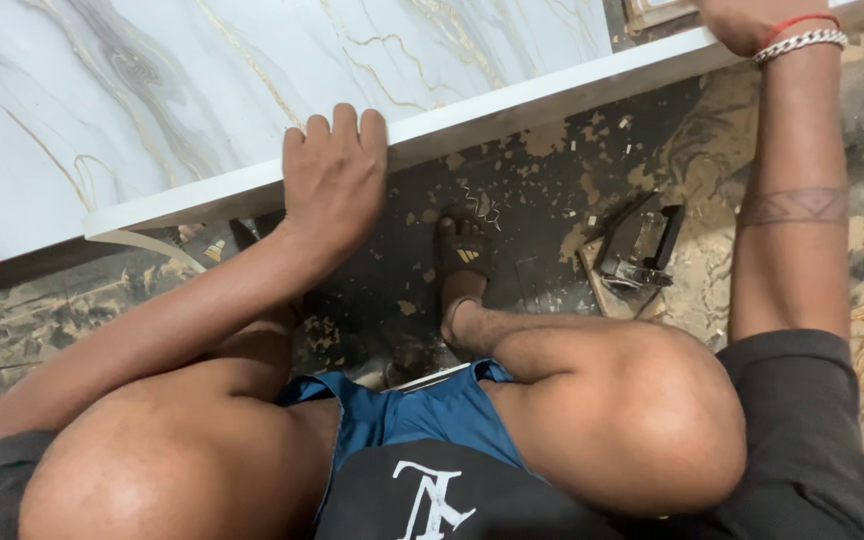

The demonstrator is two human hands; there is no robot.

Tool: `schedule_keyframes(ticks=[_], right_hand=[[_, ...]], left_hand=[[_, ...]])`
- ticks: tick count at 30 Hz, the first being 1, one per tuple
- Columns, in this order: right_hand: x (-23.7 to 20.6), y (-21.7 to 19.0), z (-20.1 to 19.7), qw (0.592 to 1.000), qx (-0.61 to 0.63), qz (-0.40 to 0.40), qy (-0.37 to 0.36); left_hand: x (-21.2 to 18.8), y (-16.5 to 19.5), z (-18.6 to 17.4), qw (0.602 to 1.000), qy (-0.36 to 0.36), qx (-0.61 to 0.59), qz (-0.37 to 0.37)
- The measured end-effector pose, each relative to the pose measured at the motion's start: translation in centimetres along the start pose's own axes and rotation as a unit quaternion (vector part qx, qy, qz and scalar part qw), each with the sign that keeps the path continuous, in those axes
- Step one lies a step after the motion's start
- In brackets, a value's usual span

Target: The person applies white edge banding to a marble-patterned panel using a handheld edge bander. They repeatedly press the tool along the edge, wipe the surface, and adjust the banding to ensure it adheres properly.

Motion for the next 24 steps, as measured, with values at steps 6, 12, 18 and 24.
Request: schedule_keyframes(ticks=[6,12,18,24], right_hand=[[0.6,-6.6,-0.1,0.998,-0.009,-0.037,-0.056],[-2.1,-18.0,-0.2,0.98,0.109,-0.159,-0.043],[-5.4,-27.6,-0.2,0.879,0.284,-0.307,0.229],[-6.5,-30.5,0.4,0.762,0.495,-0.374,0.183]], left_hand=[[0.5,0.2,-0.4,1.0,-0.017,-0.013,-0.014],[0.7,0.4,-0.7,0.999,-0.02,-0.02,-0.023],[0.1,0.0,1.1,0.997,-0.031,-0.061,-0.028],[0.3,-0.2,2.7,0.994,-0.08,-0.056,-0.045]])
Point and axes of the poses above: each hand's wrist, its own x-axis towards the middle knuckle, its own z-axis out of the palm, y = z × x, the point moved 3 cm from there along x, towards the middle knuckle, and after that the axes turned 7 degrees about z, right-handed, at the moved point
